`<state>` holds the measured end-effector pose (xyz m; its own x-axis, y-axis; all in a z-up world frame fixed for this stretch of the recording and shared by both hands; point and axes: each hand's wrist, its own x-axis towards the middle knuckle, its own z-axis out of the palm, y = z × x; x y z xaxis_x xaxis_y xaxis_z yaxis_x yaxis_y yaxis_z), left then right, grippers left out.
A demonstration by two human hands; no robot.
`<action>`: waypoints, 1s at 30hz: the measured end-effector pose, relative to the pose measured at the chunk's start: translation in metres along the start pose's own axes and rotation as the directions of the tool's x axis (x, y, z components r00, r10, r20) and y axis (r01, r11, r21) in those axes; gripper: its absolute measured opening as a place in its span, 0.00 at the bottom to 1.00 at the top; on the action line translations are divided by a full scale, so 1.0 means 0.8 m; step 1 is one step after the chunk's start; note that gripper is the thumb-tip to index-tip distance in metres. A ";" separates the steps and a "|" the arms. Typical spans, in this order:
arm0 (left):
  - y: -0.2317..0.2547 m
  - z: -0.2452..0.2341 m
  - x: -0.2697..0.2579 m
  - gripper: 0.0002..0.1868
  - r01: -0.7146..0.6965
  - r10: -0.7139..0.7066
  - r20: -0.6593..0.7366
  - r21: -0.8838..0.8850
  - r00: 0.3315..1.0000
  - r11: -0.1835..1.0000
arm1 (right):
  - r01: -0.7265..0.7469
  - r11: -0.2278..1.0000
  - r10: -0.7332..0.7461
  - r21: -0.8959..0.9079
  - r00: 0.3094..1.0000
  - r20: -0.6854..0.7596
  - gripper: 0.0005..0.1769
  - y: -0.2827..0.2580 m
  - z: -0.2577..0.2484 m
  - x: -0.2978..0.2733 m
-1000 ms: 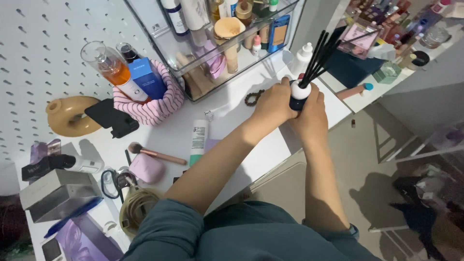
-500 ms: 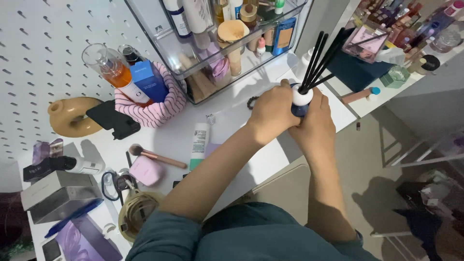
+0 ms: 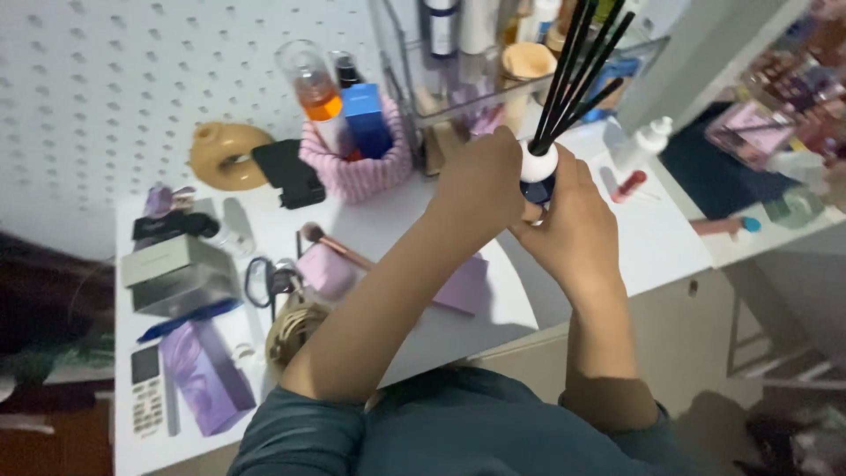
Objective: Organizing various cosmetic products, skincare items, and accessories on a vanity desk into a clear storage organizer.
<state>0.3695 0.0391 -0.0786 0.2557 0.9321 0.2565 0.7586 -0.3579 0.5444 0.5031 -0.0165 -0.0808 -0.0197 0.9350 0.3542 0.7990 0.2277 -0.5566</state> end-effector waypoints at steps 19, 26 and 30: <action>-0.194 -0.272 -0.151 0.33 0.264 -0.245 -0.100 0.293 0.964 0.919 | 0.482 0.702 -0.652 0.524 0.731 0.201 0.45 -0.195 0.195 0.094; -0.271 -0.276 -0.179 0.40 0.456 -0.438 -0.143 0.130 0.887 0.880 | 0.532 0.680 -0.691 0.504 0.696 0.197 0.50 -0.257 0.275 0.079; -0.306 -0.266 -0.184 0.39 0.496 -0.481 -0.154 0.082 0.863 0.864 | 0.497 0.693 -0.654 0.522 0.738 0.166 0.48 -0.256 0.316 0.072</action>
<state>0.0186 -0.0224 -0.0797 -0.2366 0.9681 0.0825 0.8314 0.1578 0.5327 0.1865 0.0595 -0.1365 -0.6372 0.5861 0.5004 0.2301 0.7644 -0.6023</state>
